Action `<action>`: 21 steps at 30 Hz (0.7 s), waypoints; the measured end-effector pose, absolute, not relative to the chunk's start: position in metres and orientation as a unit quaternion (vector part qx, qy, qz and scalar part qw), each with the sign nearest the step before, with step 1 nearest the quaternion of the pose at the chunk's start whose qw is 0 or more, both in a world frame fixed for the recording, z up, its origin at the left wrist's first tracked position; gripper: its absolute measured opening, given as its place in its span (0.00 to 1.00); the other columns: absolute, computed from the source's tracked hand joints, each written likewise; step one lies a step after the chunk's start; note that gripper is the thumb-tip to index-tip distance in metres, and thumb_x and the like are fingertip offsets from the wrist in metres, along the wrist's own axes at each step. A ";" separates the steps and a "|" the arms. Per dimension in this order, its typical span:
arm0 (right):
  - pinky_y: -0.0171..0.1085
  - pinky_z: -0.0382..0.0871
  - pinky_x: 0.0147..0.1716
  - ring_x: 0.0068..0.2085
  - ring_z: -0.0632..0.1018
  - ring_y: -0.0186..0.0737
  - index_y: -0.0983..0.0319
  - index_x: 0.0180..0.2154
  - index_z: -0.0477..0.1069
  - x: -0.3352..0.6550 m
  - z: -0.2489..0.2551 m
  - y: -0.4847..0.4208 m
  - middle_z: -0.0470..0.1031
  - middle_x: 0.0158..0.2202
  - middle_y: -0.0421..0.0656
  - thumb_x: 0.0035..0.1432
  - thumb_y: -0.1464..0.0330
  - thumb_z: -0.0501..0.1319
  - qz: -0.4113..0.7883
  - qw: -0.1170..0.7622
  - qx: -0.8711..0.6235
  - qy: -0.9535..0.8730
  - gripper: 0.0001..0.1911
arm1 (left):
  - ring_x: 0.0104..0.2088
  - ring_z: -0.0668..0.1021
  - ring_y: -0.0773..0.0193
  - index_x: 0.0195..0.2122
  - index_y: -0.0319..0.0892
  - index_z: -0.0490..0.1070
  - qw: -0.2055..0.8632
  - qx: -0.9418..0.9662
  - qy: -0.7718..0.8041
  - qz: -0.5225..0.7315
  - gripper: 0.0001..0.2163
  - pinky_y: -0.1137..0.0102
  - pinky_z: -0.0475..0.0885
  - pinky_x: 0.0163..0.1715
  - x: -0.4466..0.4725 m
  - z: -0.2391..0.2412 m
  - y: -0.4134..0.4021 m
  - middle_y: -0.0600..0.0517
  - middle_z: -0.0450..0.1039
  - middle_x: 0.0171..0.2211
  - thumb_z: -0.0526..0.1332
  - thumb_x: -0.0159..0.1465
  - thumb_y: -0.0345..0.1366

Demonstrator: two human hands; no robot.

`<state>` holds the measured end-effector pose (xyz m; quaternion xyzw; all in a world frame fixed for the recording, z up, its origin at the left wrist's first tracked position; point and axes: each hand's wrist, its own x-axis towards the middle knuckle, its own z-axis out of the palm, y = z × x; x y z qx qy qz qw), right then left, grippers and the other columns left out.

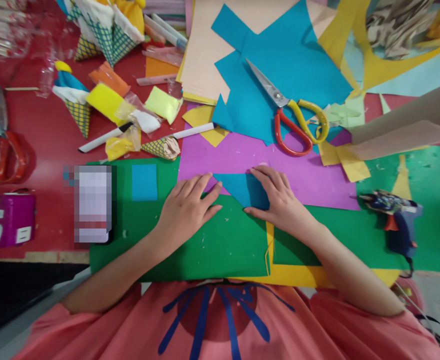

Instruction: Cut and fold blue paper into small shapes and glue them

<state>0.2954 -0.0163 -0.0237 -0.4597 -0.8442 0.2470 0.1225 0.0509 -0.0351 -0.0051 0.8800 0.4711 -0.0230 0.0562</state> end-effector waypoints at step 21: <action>0.40 0.72 0.38 0.42 0.76 0.41 0.59 0.51 0.65 0.308 -0.015 -0.001 0.73 0.46 0.46 0.58 0.67 0.60 0.426 0.269 -0.489 -0.713 0.17 | 0.50 0.73 0.52 0.58 0.37 0.57 0.162 0.837 0.506 0.132 0.24 0.57 0.69 0.49 0.058 -0.010 -0.020 0.40 0.71 0.49 0.57 0.65 0.45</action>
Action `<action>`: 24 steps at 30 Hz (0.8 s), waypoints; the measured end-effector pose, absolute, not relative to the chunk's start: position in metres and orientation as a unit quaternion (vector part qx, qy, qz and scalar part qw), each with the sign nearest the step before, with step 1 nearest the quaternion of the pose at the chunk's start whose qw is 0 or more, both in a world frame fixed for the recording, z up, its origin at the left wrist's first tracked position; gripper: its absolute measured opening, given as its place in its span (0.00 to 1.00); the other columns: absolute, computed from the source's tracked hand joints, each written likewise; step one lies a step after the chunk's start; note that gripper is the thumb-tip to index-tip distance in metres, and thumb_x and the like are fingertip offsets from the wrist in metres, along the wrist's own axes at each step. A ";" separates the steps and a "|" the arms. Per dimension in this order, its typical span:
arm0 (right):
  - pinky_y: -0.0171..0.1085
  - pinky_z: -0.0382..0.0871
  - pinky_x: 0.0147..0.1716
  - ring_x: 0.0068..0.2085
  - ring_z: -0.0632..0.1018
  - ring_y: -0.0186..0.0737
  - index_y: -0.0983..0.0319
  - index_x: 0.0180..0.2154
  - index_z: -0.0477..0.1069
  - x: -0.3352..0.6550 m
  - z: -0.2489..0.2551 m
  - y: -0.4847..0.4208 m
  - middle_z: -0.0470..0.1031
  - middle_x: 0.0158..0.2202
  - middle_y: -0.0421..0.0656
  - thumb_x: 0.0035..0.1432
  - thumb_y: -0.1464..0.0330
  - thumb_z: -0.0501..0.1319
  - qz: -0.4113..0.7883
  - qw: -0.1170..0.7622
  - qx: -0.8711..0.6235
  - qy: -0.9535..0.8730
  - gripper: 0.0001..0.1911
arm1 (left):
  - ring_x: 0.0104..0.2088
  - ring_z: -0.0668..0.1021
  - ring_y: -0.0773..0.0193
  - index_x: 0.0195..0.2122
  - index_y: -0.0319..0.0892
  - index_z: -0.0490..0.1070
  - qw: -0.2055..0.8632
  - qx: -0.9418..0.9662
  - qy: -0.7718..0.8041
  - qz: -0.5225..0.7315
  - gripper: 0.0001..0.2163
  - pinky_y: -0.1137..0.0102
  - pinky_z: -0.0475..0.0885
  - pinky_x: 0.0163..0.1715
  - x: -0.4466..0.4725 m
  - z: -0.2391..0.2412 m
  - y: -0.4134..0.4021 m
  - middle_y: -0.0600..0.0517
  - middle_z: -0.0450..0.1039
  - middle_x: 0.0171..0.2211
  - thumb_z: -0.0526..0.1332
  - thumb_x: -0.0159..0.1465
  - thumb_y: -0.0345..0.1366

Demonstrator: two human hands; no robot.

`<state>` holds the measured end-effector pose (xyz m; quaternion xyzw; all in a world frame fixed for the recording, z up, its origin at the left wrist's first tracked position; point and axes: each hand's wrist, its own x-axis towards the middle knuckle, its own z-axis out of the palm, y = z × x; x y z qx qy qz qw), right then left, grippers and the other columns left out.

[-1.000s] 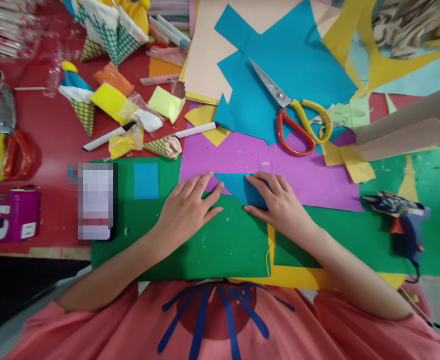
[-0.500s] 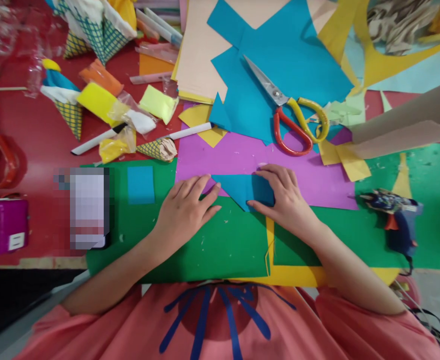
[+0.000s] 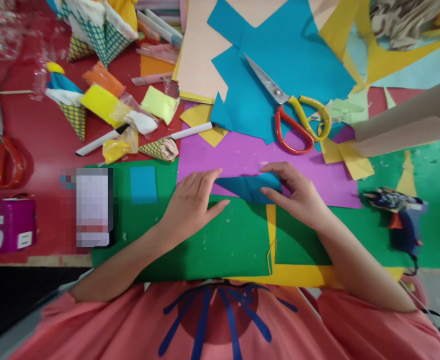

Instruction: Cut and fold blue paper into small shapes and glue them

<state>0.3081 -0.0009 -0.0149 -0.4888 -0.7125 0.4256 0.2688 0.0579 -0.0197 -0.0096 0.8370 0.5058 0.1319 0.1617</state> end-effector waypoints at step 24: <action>0.44 0.76 0.33 0.33 0.77 0.39 0.51 0.64 0.45 0.268 -0.039 0.010 0.74 0.46 0.45 0.61 0.55 0.58 0.439 0.425 -0.516 -0.601 0.35 | 0.40 0.82 0.56 0.65 0.51 0.40 0.560 0.552 0.491 0.377 0.36 0.64 0.80 0.33 0.088 -0.034 -0.002 0.46 0.75 0.48 0.60 0.62 0.48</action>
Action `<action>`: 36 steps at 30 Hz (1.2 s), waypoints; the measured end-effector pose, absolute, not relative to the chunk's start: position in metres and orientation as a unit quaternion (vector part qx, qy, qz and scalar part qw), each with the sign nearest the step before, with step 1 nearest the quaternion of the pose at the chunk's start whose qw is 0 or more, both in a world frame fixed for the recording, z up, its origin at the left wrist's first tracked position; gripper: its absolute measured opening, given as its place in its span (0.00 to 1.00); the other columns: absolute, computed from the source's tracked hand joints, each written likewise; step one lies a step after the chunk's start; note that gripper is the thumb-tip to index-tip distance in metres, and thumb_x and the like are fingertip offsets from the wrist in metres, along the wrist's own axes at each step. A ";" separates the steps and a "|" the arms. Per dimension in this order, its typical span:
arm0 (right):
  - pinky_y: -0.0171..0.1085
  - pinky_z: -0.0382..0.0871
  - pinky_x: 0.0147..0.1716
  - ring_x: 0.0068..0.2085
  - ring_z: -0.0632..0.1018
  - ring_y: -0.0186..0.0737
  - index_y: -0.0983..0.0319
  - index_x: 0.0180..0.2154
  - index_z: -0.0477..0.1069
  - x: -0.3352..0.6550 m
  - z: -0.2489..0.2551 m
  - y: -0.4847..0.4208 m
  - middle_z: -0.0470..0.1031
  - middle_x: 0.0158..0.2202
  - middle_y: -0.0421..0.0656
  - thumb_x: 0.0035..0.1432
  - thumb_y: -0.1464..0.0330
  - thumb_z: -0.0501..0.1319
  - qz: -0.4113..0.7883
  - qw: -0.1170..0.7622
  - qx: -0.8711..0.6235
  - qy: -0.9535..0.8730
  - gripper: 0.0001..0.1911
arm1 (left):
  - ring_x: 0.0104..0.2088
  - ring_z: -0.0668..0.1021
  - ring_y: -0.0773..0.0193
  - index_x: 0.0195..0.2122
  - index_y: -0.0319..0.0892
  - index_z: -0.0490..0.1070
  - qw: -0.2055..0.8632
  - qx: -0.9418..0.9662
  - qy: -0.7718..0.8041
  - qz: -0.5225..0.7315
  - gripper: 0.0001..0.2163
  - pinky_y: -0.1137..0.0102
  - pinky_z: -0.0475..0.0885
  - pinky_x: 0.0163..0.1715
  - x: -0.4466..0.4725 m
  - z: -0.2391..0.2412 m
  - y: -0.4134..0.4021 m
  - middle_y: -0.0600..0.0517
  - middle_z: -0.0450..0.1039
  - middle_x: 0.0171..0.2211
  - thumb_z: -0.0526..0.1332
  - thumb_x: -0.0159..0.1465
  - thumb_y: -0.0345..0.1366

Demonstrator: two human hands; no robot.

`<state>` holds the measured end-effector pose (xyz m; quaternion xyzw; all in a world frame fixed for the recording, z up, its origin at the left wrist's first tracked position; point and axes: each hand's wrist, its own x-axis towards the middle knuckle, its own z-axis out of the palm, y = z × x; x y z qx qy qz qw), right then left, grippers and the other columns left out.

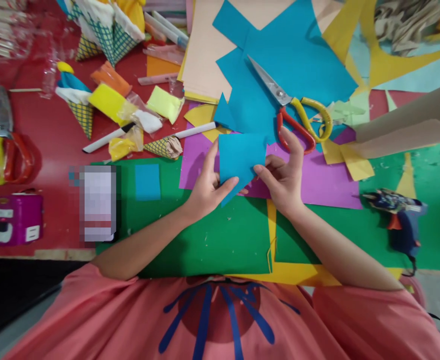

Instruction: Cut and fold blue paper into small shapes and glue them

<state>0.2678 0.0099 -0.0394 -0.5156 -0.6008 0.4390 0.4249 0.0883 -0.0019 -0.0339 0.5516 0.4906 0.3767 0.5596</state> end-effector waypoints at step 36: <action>0.58 0.58 0.61 0.63 0.64 0.53 0.55 0.54 0.68 0.274 -0.036 0.014 0.68 0.59 0.47 0.58 0.57 0.61 0.319 0.420 -0.394 -0.753 0.22 | 0.47 0.78 0.62 0.51 0.45 0.69 0.384 0.700 0.420 0.430 0.16 0.69 0.76 0.47 0.075 -0.035 -0.001 0.50 0.75 0.47 0.62 0.61 0.30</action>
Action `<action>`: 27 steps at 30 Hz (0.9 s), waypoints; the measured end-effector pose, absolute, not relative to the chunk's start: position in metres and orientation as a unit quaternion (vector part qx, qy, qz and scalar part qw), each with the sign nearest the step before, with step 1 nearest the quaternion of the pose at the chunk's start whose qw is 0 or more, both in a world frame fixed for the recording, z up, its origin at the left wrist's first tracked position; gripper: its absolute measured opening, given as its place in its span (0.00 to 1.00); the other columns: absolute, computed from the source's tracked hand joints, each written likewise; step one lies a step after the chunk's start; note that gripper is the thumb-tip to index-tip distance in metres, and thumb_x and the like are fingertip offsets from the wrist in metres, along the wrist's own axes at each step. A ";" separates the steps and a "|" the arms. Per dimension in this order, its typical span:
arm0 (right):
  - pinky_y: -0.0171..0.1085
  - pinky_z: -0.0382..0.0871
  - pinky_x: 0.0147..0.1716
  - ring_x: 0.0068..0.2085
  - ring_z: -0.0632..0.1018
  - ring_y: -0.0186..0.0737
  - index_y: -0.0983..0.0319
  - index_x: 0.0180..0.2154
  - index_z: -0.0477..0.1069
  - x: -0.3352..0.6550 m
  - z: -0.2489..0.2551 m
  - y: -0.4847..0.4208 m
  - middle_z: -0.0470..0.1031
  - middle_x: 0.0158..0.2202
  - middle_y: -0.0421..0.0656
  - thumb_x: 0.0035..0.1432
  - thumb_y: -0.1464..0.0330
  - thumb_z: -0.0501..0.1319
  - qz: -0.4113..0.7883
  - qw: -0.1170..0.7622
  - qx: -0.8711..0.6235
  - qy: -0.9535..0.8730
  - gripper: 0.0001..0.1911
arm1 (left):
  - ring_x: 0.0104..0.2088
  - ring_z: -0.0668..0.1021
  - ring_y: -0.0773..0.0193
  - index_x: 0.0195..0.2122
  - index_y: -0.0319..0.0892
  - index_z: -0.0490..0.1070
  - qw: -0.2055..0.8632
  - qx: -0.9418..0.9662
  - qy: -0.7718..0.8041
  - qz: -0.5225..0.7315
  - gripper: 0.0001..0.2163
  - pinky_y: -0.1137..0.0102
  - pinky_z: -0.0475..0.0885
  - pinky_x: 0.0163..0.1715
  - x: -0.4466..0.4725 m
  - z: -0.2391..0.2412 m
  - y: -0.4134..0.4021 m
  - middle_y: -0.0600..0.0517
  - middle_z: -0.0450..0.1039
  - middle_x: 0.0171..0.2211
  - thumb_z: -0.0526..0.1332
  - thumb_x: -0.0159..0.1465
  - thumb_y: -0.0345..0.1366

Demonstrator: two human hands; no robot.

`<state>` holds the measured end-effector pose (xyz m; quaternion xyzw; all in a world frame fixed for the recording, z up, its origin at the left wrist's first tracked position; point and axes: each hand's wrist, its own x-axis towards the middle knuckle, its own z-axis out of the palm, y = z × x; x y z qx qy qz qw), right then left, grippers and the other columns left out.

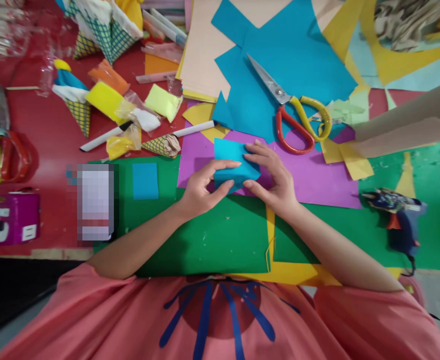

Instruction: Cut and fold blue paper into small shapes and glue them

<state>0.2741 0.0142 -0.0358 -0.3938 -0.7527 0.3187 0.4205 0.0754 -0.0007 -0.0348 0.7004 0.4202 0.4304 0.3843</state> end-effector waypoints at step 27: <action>0.58 0.56 0.62 0.66 0.60 0.51 0.56 0.56 0.67 0.273 -0.033 0.010 0.68 0.60 0.46 0.60 0.61 0.60 0.326 0.391 -0.387 -0.769 0.23 | 0.44 0.81 0.57 0.61 0.56 0.58 0.515 0.658 0.394 0.382 0.24 0.71 0.82 0.29 0.076 -0.035 -0.003 0.48 0.63 0.61 0.59 0.64 0.39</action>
